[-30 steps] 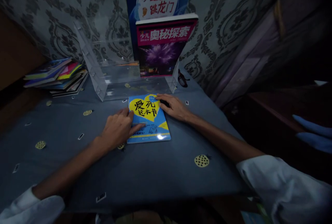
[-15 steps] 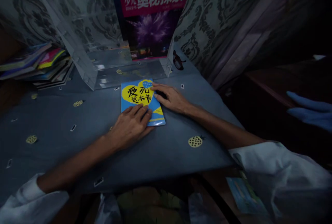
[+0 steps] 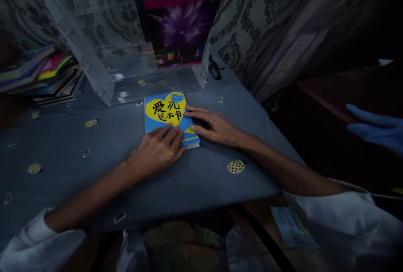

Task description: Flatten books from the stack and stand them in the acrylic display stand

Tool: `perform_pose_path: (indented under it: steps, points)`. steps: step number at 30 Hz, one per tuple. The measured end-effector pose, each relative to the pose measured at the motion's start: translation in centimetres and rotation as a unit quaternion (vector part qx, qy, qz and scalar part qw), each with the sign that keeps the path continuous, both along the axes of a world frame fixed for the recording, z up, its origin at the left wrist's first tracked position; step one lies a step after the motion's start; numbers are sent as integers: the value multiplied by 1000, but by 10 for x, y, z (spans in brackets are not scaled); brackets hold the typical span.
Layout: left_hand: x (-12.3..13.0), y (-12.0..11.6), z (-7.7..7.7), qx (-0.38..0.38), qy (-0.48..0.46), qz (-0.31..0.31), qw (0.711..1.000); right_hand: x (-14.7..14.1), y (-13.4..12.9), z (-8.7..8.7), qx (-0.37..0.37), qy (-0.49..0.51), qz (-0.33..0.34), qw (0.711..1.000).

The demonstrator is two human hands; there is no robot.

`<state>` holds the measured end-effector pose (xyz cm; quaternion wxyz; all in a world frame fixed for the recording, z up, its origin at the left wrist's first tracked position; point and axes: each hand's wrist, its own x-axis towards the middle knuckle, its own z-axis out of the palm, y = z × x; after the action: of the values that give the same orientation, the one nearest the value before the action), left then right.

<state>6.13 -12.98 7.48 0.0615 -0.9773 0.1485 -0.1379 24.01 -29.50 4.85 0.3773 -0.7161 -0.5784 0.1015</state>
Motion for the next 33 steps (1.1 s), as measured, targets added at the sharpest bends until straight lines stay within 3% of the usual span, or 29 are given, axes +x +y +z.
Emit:
perform_pose_path:
  steps: [8, 16, 21, 28, 33]
  points:
    - [-1, -1, -3, -2, -4, -6, 1000, 5, -11, 1, -52, 3, 45, 998]
    - [2, -1, 7, -21, 32, 17, 999, 8, -11, -6, -36, -16, 52, 998]
    - [27, 9, 11, -40, 52, 49, 997, 6, -12, -1, -44, -22, 57, 997]
    - [76, 32, 1, -84, 48, 91, 991, 8, -11, -2, -69, -13, 55, 996]
    - [75, 52, 1, -107, 42, 124, 986, 8, -12, -2, -77, -5, 47, 996]
